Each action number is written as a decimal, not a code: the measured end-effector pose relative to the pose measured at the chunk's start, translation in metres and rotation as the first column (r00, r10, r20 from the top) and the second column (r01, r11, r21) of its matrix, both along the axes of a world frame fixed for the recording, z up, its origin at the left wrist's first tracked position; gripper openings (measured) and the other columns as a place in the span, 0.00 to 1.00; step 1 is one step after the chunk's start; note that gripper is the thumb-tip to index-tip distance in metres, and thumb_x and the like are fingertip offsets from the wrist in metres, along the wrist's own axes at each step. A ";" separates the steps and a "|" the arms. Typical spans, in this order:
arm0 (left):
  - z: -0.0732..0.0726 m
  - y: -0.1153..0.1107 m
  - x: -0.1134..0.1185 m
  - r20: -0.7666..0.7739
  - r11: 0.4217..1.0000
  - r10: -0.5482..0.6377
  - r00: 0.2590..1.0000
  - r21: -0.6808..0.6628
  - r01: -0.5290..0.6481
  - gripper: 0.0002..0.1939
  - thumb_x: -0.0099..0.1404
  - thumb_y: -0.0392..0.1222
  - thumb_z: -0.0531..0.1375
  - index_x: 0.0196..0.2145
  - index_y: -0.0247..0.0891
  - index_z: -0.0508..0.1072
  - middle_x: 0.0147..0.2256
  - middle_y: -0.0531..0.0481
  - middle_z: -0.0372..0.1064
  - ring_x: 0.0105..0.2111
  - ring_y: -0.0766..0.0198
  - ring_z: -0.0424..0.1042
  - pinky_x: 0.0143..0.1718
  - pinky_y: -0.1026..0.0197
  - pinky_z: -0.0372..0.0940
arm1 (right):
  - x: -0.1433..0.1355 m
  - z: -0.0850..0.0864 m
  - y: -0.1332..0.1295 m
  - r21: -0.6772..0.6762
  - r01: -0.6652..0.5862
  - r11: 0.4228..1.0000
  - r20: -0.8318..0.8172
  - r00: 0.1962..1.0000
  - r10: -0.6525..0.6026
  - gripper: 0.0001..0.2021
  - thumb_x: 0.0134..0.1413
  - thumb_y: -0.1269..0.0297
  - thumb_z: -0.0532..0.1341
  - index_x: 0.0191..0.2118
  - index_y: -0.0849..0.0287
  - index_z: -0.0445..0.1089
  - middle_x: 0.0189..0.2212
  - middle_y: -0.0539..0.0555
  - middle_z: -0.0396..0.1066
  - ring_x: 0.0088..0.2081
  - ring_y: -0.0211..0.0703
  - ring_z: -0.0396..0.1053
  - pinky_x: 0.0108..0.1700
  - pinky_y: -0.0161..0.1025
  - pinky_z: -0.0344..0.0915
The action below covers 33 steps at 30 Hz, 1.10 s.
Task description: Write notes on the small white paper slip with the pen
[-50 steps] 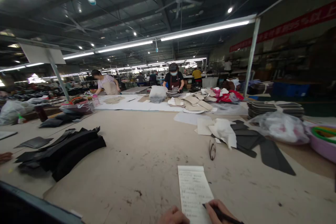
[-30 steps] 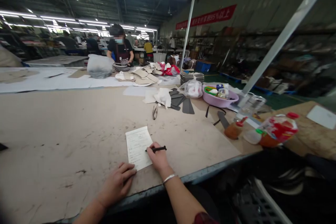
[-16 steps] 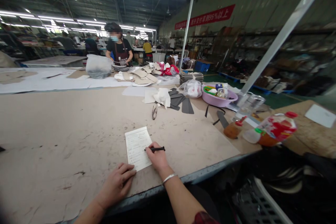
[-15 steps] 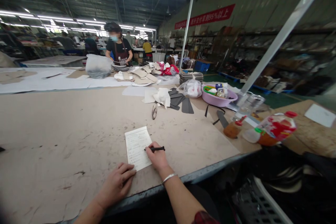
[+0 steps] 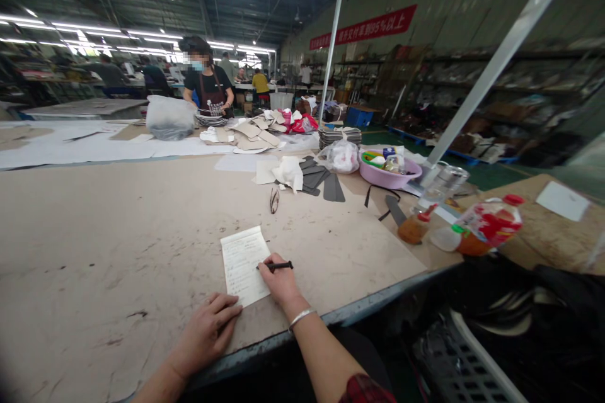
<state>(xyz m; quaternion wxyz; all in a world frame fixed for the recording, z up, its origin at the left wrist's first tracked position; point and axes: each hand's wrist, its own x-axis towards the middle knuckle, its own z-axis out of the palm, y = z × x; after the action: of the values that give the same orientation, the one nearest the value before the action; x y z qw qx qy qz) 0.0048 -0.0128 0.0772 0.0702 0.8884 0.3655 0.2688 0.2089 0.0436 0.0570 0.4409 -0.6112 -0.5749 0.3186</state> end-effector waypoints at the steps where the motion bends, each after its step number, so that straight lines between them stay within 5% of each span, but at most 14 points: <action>1: 0.000 0.000 0.000 0.000 1.000 0.002 1.000 0.001 -0.002 0.13 0.62 0.32 0.52 0.39 0.39 0.75 0.38 0.44 0.71 0.38 0.58 0.69 0.39 0.55 0.70 | 0.000 0.000 0.000 0.000 0.003 1.000 0.004 1.000 -0.003 0.08 0.51 0.60 0.58 0.26 0.56 0.65 0.20 0.47 0.66 0.25 0.40 0.64 0.30 0.36 0.59; 33: -0.005 0.001 -0.002 -0.012 1.000 -0.006 1.000 -0.010 0.006 0.13 0.63 0.32 0.52 0.40 0.38 0.75 0.39 0.44 0.71 0.38 0.57 0.68 0.40 0.54 0.70 | -0.001 -0.004 0.002 0.009 0.022 1.000 0.020 1.000 -0.022 0.08 0.48 0.59 0.57 0.24 0.56 0.64 0.20 0.47 0.65 0.25 0.41 0.63 0.30 0.37 0.58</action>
<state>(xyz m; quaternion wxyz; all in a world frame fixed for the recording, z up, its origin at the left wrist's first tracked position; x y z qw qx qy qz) 0.0031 -0.0118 0.0727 0.0732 0.8907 0.3647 0.2613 0.2077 0.0460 0.0533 0.4411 -0.6190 -0.5739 0.3049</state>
